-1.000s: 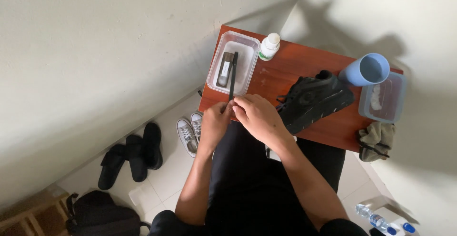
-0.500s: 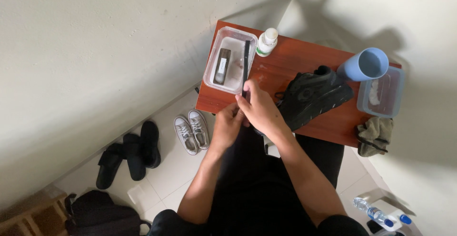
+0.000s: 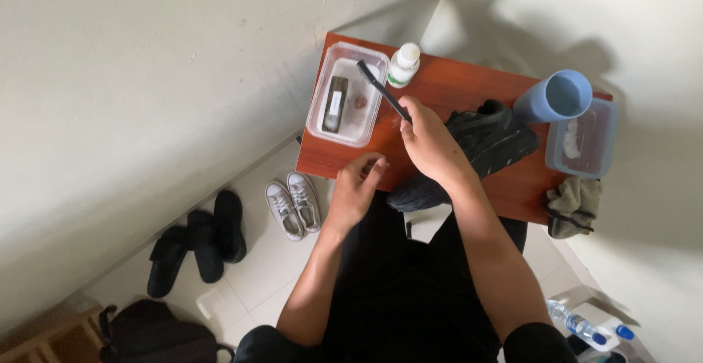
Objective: The person scrubs a black shoe with a brush and cleaning solution on a small wooden table. They repeatedly dip the brush into a container of white cleaning paste and scrub the shoe's upper and toe areas, rotating the shoe to access different sides.
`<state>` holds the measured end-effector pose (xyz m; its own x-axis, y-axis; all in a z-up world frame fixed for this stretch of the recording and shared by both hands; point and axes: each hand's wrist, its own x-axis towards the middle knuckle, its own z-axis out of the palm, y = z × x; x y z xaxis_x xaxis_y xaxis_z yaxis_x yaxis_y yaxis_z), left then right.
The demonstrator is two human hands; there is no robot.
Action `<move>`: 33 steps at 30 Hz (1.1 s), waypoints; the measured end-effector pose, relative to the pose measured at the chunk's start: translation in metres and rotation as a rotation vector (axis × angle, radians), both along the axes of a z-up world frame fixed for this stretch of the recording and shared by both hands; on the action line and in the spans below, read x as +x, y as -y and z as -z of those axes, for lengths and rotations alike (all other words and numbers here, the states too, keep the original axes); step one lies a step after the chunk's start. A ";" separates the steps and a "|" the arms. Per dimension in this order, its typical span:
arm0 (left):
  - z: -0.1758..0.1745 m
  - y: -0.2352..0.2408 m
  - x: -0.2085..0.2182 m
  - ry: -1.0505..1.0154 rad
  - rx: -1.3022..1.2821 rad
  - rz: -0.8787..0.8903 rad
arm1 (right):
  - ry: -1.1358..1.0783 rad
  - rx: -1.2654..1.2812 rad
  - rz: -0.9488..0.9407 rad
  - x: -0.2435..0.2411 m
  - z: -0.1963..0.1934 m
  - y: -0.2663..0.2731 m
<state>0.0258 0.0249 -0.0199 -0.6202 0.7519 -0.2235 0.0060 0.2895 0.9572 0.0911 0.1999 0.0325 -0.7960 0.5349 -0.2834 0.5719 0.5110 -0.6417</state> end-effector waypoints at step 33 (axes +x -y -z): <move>-0.004 -0.002 -0.014 -0.175 0.088 -0.082 | 0.150 0.796 -0.383 0.017 0.057 -0.043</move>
